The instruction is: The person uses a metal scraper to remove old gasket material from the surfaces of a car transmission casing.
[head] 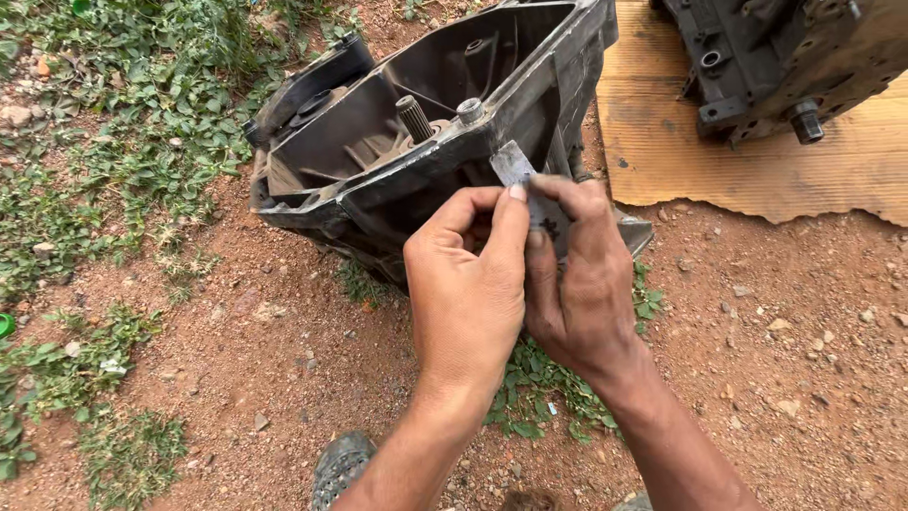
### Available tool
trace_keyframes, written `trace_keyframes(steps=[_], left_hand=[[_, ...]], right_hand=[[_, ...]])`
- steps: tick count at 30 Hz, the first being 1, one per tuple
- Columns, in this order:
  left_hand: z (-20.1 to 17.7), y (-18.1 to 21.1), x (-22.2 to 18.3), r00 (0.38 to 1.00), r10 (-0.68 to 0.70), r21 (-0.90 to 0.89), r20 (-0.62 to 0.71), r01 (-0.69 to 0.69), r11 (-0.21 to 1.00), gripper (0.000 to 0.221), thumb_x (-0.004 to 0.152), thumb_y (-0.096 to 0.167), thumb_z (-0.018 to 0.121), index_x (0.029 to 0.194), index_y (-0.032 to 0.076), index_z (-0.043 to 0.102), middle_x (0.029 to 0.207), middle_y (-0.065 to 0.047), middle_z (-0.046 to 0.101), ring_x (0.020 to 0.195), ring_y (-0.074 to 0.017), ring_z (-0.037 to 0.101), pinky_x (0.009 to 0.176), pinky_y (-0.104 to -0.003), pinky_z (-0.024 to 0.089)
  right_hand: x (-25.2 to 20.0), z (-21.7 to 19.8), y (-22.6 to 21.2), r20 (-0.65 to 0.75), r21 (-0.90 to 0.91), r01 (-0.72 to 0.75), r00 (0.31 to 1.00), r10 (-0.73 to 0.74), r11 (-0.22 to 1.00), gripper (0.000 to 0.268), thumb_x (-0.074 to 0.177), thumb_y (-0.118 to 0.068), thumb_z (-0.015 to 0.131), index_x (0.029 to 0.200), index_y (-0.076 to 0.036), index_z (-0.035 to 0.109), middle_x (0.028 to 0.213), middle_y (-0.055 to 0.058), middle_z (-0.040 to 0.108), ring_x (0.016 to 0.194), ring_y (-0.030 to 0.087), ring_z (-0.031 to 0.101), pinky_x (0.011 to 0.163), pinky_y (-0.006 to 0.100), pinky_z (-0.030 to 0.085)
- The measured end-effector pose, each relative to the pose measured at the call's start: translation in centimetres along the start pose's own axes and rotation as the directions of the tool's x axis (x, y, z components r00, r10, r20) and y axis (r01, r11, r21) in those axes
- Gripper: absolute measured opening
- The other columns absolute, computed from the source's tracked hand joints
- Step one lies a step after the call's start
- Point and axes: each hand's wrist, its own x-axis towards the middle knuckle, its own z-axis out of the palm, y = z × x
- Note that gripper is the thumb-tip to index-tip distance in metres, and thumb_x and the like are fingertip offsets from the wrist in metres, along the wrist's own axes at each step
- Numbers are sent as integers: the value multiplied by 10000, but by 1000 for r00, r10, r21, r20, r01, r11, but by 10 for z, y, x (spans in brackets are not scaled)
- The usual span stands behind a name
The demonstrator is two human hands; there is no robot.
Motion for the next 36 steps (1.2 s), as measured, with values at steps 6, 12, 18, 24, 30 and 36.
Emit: trace_keyframes(steps=[6, 12, 18, 24, 30, 36], left_hand=[[2, 0, -2, 998, -7, 73, -58, 11, 997, 185, 975, 138, 648, 867, -2, 701, 702, 12, 677, 611, -12, 569, 508, -210, 466], [3, 2, -7, 998, 21, 257, -58, -6, 966, 223, 1006, 186, 603, 883, 8, 659, 629, -8, 627, 554, -14, 521, 464, -239, 418], [2, 8, -9, 999, 36, 350, 9, -37, 936, 281, 1034, 238, 590, 904, 10, 689, 624, -7, 644, 584, -6, 538, 504, -249, 458], [9, 7, -2, 995, 72, 162, -67, -61, 985, 272, 1020, 207, 624, 878, -11, 704, 690, 4, 675, 643, -7, 535, 547, -249, 470], [17, 10, -5, 990, -27, 222, -137, 57, 973, 268, 985, 214, 642, 842, 9, 738, 618, 12, 652, 554, -25, 500, 474, -265, 409], [25, 12, -10, 985, 35, 292, -172, 17, 956, 278, 989, 216, 642, 830, 6, 732, 617, 1, 671, 549, -18, 527, 480, -273, 428]], right_hand=[[2, -5, -6, 276, 449, -549, 836, 474, 705, 276, 1108, -181, 503, 1274, 39, 510, 875, 19, 673, 764, 85, 618, 629, 272, 494], [5, -4, 8, 521, 606, -728, 668, 531, 321, 326, 1086, -219, 490, 1147, 25, 698, 865, -16, 709, 713, 16, 598, 606, 204, 495], [8, -9, -1, 335, 379, -597, 801, 497, 707, 319, 1092, -202, 526, 993, 22, 731, 712, -36, 644, 638, 2, 517, 520, 206, 433], [11, -6, -7, 289, 346, -610, 792, 537, 713, 304, 1082, -190, 530, 1013, 15, 744, 690, -26, 652, 607, 23, 517, 493, 230, 425], [13, -10, -7, 310, 478, -625, 777, 547, 617, 322, 1074, -185, 520, 1022, 45, 740, 734, -4, 693, 638, 24, 567, 521, 209, 457], [9, -10, 6, 389, 623, -636, 757, 524, 455, 338, 1100, -184, 532, 1012, 69, 739, 768, 21, 692, 629, 34, 552, 511, 201, 439]])
